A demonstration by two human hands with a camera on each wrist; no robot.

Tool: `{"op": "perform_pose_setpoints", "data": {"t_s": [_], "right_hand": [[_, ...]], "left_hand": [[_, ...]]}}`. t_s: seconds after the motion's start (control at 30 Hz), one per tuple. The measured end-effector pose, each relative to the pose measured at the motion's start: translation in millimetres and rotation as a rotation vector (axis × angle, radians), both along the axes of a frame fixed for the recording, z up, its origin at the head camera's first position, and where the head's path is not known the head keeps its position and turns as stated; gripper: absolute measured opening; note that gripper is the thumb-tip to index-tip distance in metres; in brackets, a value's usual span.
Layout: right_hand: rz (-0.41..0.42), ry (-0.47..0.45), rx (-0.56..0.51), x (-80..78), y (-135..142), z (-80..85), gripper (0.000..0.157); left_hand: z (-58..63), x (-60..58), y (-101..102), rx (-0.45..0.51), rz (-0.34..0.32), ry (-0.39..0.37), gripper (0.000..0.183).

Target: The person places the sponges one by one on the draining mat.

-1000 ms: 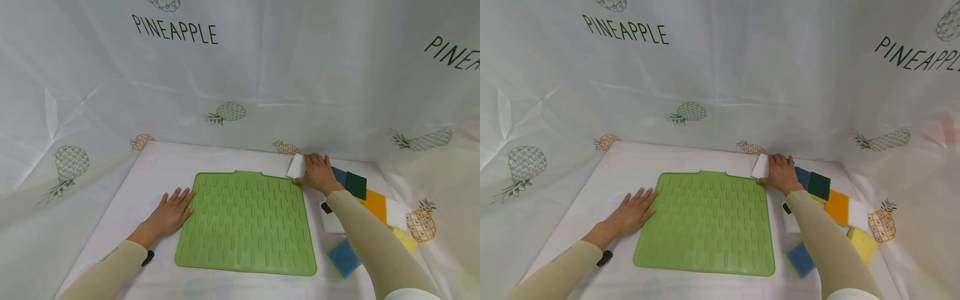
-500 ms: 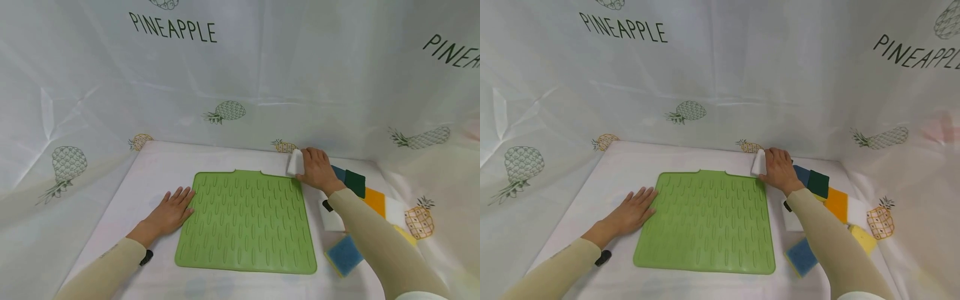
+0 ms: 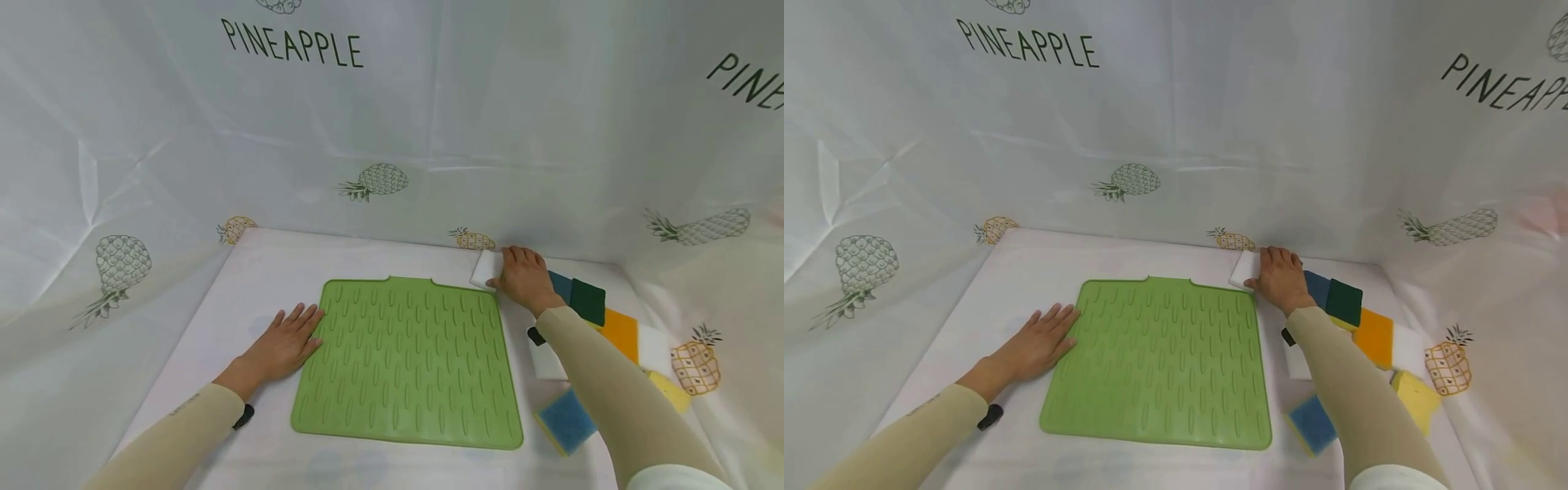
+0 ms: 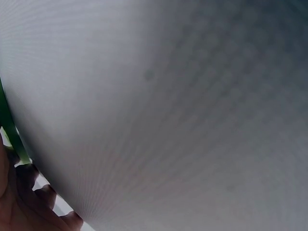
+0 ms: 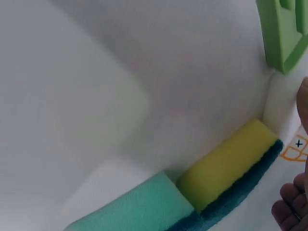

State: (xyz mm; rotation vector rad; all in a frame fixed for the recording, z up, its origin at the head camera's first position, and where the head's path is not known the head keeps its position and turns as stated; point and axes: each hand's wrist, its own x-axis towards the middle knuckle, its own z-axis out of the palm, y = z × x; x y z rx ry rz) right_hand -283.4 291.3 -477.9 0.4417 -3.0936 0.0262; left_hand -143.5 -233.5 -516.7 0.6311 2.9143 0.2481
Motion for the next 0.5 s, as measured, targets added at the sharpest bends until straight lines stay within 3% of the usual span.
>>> {"op": "perform_pose_setpoints", "data": {"t_s": [0.5], "right_hand": [[0.005, -0.086, -0.024, 0.4, 6.1, -3.5, 0.115]], "left_hand": [[2.6, 1.3, 1.1, 0.002, -0.003, 0.002, 0.067]]}}
